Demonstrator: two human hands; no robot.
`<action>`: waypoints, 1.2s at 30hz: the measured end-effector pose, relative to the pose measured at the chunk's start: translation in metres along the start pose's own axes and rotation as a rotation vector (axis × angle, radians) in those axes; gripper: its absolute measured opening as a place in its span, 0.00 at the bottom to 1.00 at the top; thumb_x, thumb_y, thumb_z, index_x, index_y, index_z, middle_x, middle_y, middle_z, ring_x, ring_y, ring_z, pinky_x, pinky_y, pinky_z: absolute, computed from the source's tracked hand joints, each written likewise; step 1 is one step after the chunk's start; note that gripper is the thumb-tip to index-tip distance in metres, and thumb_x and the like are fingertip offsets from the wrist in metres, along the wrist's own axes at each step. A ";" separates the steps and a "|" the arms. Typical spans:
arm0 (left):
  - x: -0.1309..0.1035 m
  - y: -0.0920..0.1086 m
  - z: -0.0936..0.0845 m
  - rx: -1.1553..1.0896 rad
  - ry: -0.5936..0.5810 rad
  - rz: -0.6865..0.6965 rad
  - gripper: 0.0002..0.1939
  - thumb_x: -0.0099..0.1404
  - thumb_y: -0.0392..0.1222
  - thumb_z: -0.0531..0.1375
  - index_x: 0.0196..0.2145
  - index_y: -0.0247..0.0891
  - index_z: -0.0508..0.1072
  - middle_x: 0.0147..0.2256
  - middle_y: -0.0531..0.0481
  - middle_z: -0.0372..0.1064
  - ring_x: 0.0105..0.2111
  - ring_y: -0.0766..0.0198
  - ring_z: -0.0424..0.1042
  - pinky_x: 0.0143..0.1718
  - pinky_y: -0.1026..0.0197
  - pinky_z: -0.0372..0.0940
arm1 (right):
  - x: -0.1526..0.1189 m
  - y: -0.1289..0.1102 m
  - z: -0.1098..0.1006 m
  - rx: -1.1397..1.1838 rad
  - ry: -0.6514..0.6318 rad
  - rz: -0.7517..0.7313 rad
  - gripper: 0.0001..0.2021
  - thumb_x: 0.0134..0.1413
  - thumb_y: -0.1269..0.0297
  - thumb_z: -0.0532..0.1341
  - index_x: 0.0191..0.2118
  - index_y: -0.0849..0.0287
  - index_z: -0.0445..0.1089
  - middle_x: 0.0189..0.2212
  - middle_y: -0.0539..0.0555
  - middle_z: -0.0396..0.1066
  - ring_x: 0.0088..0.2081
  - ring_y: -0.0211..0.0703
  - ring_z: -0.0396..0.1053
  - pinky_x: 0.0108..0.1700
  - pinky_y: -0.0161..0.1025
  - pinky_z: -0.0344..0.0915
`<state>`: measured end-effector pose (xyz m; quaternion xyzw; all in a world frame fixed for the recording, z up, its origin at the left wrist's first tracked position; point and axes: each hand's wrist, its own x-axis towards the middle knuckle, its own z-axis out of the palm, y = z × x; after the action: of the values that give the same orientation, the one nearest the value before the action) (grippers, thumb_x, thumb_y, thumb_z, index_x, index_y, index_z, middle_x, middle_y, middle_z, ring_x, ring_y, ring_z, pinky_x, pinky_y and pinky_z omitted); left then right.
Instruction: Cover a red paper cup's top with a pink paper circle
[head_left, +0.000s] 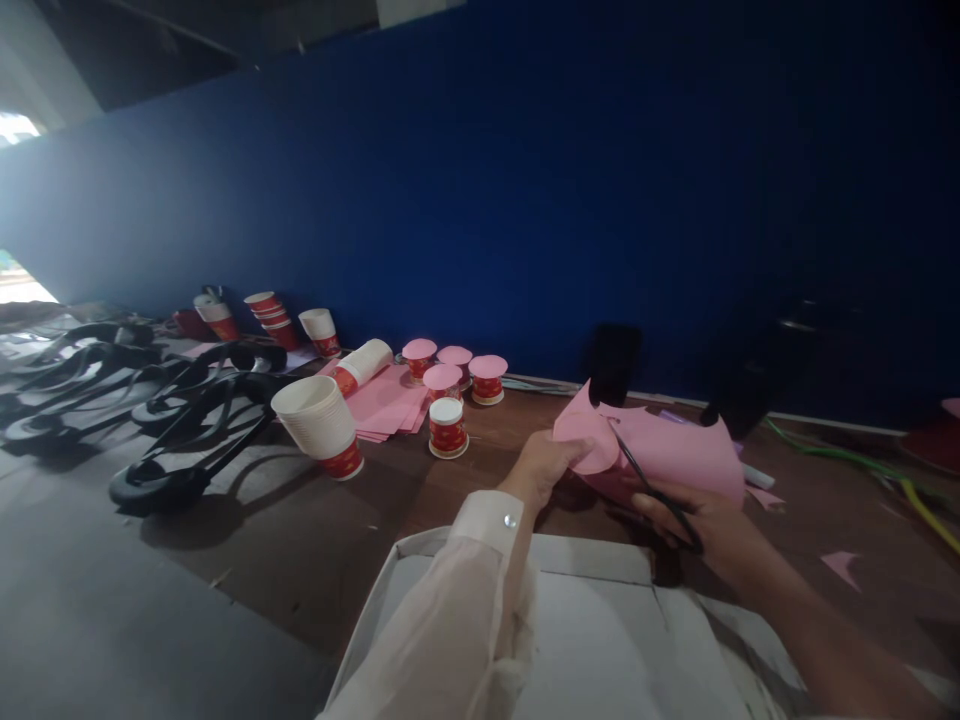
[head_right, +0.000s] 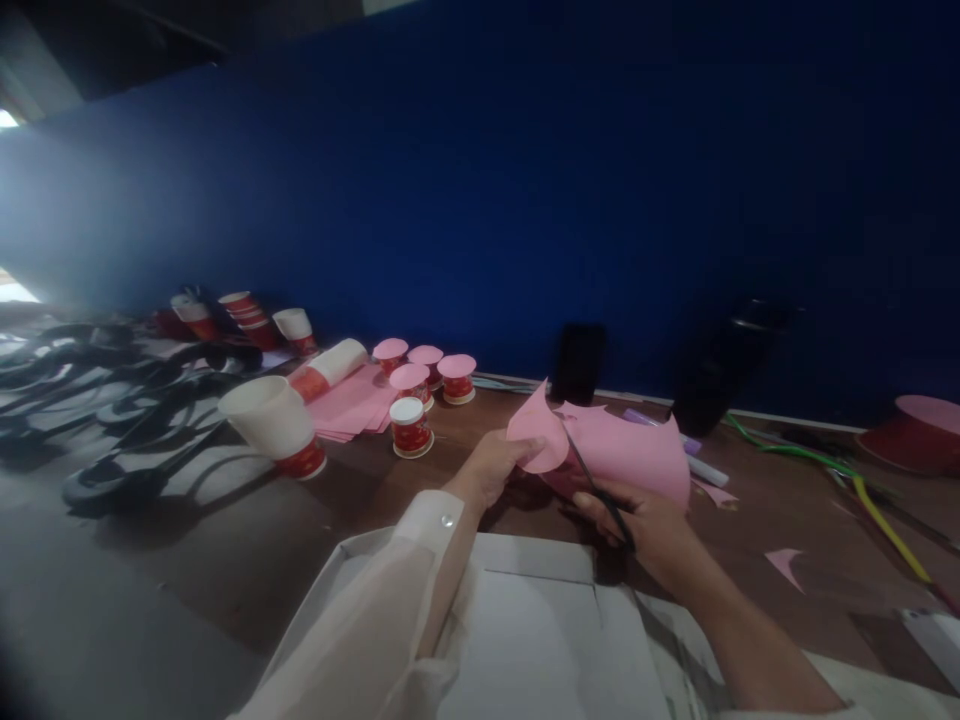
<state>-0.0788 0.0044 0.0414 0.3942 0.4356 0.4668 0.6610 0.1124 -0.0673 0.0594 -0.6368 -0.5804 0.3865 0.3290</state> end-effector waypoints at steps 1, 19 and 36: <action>0.000 0.001 0.000 0.006 0.008 -0.003 0.17 0.49 0.42 0.72 0.35 0.29 0.80 0.26 0.46 0.74 0.26 0.61 0.71 0.30 0.61 0.65 | 0.000 0.000 0.000 0.000 0.001 -0.006 0.23 0.41 0.39 0.67 0.30 0.55 0.81 0.17 0.52 0.69 0.23 0.43 0.64 0.26 0.38 0.63; -0.004 0.001 0.002 0.214 -0.009 0.074 0.14 0.54 0.40 0.69 0.38 0.28 0.82 0.34 0.42 0.78 0.35 0.56 0.76 0.41 0.59 0.69 | 0.000 0.004 0.002 0.064 -0.115 0.033 0.27 0.48 0.36 0.64 0.40 0.57 0.78 0.23 0.51 0.71 0.25 0.43 0.66 0.28 0.39 0.65; 0.001 -0.002 0.001 0.068 -0.042 0.022 0.18 0.48 0.40 0.72 0.38 0.28 0.82 0.33 0.42 0.78 0.36 0.55 0.76 0.45 0.55 0.69 | 0.004 0.010 -0.001 -0.075 -0.076 -0.064 0.27 0.49 0.35 0.62 0.36 0.58 0.78 0.22 0.50 0.71 0.26 0.42 0.66 0.31 0.37 0.62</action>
<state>-0.0774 0.0045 0.0392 0.4308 0.4331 0.4506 0.6509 0.1184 -0.0643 0.0513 -0.6147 -0.6267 0.3777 0.2945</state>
